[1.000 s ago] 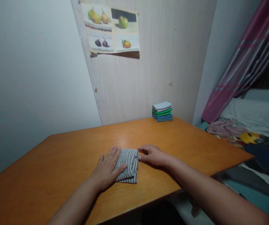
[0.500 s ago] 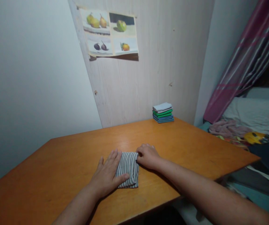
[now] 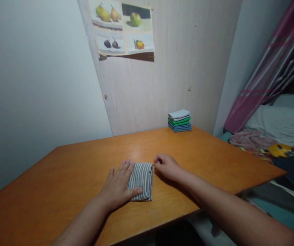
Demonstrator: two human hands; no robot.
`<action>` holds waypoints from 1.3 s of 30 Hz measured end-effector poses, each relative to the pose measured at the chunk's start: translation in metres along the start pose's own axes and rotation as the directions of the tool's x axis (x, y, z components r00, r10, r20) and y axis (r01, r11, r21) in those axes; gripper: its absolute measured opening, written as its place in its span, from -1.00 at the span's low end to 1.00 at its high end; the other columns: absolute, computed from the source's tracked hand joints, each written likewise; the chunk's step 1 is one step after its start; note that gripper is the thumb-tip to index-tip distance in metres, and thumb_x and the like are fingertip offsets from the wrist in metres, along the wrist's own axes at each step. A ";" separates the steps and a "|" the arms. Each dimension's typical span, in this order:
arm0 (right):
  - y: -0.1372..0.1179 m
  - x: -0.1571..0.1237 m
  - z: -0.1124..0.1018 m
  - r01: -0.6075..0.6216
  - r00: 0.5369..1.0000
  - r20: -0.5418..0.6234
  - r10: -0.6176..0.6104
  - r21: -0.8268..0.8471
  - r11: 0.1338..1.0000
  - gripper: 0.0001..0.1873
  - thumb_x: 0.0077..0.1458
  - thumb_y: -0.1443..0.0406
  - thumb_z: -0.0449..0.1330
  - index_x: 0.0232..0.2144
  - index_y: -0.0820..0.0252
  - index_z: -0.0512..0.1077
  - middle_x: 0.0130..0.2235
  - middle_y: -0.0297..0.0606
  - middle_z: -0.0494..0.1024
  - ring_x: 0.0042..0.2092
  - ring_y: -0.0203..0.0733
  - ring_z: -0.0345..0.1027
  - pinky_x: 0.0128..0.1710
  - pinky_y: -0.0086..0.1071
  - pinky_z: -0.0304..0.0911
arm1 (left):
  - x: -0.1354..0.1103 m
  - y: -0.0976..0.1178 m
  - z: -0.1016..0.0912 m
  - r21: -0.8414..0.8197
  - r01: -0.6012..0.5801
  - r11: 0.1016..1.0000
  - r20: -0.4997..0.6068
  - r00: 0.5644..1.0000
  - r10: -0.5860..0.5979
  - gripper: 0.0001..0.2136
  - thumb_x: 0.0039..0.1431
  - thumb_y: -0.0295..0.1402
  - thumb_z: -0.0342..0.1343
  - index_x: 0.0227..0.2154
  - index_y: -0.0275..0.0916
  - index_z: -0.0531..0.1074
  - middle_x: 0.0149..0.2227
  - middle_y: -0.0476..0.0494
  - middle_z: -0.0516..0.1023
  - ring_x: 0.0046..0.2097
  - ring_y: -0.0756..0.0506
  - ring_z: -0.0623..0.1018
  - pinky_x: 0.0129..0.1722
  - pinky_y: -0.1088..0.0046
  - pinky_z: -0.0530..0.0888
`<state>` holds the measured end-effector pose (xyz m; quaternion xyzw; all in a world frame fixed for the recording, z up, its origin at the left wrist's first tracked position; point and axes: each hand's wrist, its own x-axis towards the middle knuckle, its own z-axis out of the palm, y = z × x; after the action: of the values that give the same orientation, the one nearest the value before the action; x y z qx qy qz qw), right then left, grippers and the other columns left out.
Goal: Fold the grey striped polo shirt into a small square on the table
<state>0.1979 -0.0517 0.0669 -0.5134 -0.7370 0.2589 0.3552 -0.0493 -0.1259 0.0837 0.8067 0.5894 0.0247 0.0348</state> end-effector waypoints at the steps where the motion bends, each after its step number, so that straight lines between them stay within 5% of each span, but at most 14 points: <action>1: -0.002 -0.006 0.001 -0.034 0.999 -0.014 0.036 0.102 0.994 -0.94 -0.01 0.38 0.14 -0.45 0.19 0.43 -0.49 -0.37 0.48 -0.45 -0.32 0.27 -0.47 -0.48 0.07 | 0.000 0.000 0.000 -0.005 0.000 1.000 -0.001 1.000 0.000 -0.01 0.12 0.36 -0.17 0.43 -0.23 -0.17 0.47 -0.25 -0.23 0.47 -0.33 -0.19 0.36 -0.25 -0.13; 4: -0.010 -0.023 0.004 -0.257 0.965 0.170 0.202 0.438 0.861 -0.90 0.01 0.35 0.12 -0.54 0.17 0.32 -0.60 -0.40 0.39 -0.58 -0.37 0.20 -0.61 -0.52 0.01 | 0.000 -0.001 0.002 -0.016 -0.005 1.000 0.004 1.000 0.005 -0.02 0.13 0.35 -0.18 0.43 -0.23 -0.16 0.47 -0.25 -0.24 0.47 -0.32 -0.20 0.36 -0.26 -0.15; 8: -0.025 -0.034 0.006 -0.527 0.842 0.460 0.281 0.596 0.605 -0.94 0.01 0.36 0.16 -0.49 0.24 0.39 -0.53 -0.29 0.49 -0.57 -0.37 0.31 -0.61 -0.56 0.22 | 0.000 -0.002 0.002 -0.026 -0.009 1.000 -0.004 1.000 0.008 -0.02 0.13 0.34 -0.17 0.43 -0.24 -0.14 0.47 -0.27 -0.25 0.47 -0.35 -0.19 0.35 -0.26 -0.16; 12: -0.035 -0.028 0.005 -0.591 0.806 0.499 0.318 0.675 0.442 -0.95 0.01 0.45 0.19 -0.47 0.29 0.41 -0.49 -0.28 0.48 -0.51 -0.39 0.35 -0.44 -0.55 0.41 | 0.001 -0.001 0.002 -0.034 -0.016 0.999 -0.014 1.000 0.016 -0.01 0.12 0.34 -0.15 0.43 -0.25 -0.14 0.47 -0.29 -0.23 0.47 -0.37 -0.17 0.35 -0.27 -0.15; 17: -0.046 -0.023 0.008 -0.592 0.802 0.484 0.351 0.726 0.351 -0.95 0.07 0.47 0.19 -0.40 0.30 0.45 -0.41 -0.27 0.53 -0.41 -0.37 0.41 -0.33 -0.52 0.43 | 0.001 -0.003 0.004 -0.031 -0.027 0.999 -0.020 0.999 0.027 0.02 0.09 0.36 -0.14 0.43 -0.25 -0.15 0.46 -0.31 -0.24 0.46 -0.38 -0.17 0.34 -0.29 -0.16; 23: -0.057 -0.025 0.021 -0.539 0.841 0.417 0.345 0.703 0.463 -0.96 0.03 0.44 0.25 -0.43 0.27 0.45 -0.44 -0.32 0.53 -0.43 -0.38 0.36 -0.41 -0.54 0.27 | 0.003 -0.007 0.007 -0.031 -0.040 0.999 -0.010 0.999 0.040 0.03 0.07 0.37 -0.10 0.44 -0.22 -0.16 0.46 -0.30 -0.26 0.46 -0.39 -0.20 0.33 -0.31 -0.17; 28: -0.047 -0.028 0.024 -0.498 0.866 0.396 0.304 0.737 0.458 -0.91 -0.02 0.46 0.20 -0.37 0.27 0.43 -0.44 -0.33 0.50 -0.41 -0.35 0.38 -0.31 -0.46 0.33 | 0.004 -0.006 0.006 -0.033 -0.039 0.999 0.000 0.999 0.039 0.07 0.04 0.38 -0.08 0.44 -0.24 -0.17 0.47 -0.30 -0.27 0.46 -0.39 -0.21 0.33 -0.31 -0.17; 30: -0.044 -0.027 0.020 -0.461 0.884 0.310 0.349 0.697 0.549 -0.78 0.01 0.41 0.21 -0.21 0.27 0.41 -0.43 -0.34 0.49 -0.42 -0.30 0.38 -0.35 -0.41 0.34 | 0.003 -0.006 0.006 -0.037 -0.035 0.999 0.002 0.999 0.035 0.08 0.03 0.39 -0.08 0.44 -0.24 -0.18 0.47 -0.30 -0.27 0.46 -0.38 -0.21 0.34 -0.31 -0.17; 32: -0.044 -0.024 0.013 -0.348 0.928 0.106 0.357 0.587 0.731 -0.66 0.07 0.33 0.22 -0.07 0.25 0.37 -0.36 -0.29 0.52 -0.39 -0.24 0.41 -0.34 -0.35 0.35 | 0.003 -0.007 0.006 -0.042 -0.035 0.999 0.002 0.999 0.035 0.08 0.03 0.39 -0.08 0.44 -0.23 -0.19 0.47 -0.31 -0.27 0.46 -0.38 -0.20 0.34 -0.30 -0.17; 35: -0.055 -0.023 0.006 0.000 0.991 -0.131 0.030 0.223 0.975 -0.61 0.20 0.17 0.16 0.03 0.24 0.39 -0.07 -0.07 0.56 -0.07 -0.08 0.46 -0.01 -0.20 0.34 | 0.003 -0.007 0.006 -0.052 -0.044 0.998 -0.007 0.999 0.043 0.06 0.03 0.39 -0.07 0.44 -0.20 -0.17 0.47 -0.30 -0.26 0.46 -0.39 -0.20 0.33 -0.31 -0.16; 37: -0.065 -0.026 0.007 0.232 0.972 -0.045 -0.233 -0.011 0.973 -0.50 0.29 0.09 0.08 0.14 0.25 0.37 0.19 0.02 0.42 0.24 0.00 0.25 0.26 -0.12 0.11 | 0.002 -0.007 0.006 -0.058 -0.047 0.997 -0.013 0.999 0.046 0.06 0.03 0.38 -0.06 0.44 -0.19 -0.16 0.47 -0.31 -0.23 0.46 -0.41 -0.19 0.33 -0.33 -0.16; 39: -0.070 -0.032 0.012 0.357 0.931 0.133 -0.340 -0.137 0.924 -0.35 0.32 0.01 0.02 0.29 0.30 0.24 0.37 0.04 0.17 0.42 0.05 -0.08 0.39 -0.07 -0.17 | 0.002 -0.006 0.007 -0.064 -0.043 0.997 -0.019 0.999 0.042 0.06 0.02 0.38 -0.05 0.44 -0.17 -0.17 0.47 -0.31 -0.20 0.46 -0.42 -0.17 0.33 -0.33 -0.15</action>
<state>0.1553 -0.1056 0.1037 -0.3860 -0.8528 0.1590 0.3138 -0.0537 -0.1222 0.0767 0.8172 0.5714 0.0515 0.0552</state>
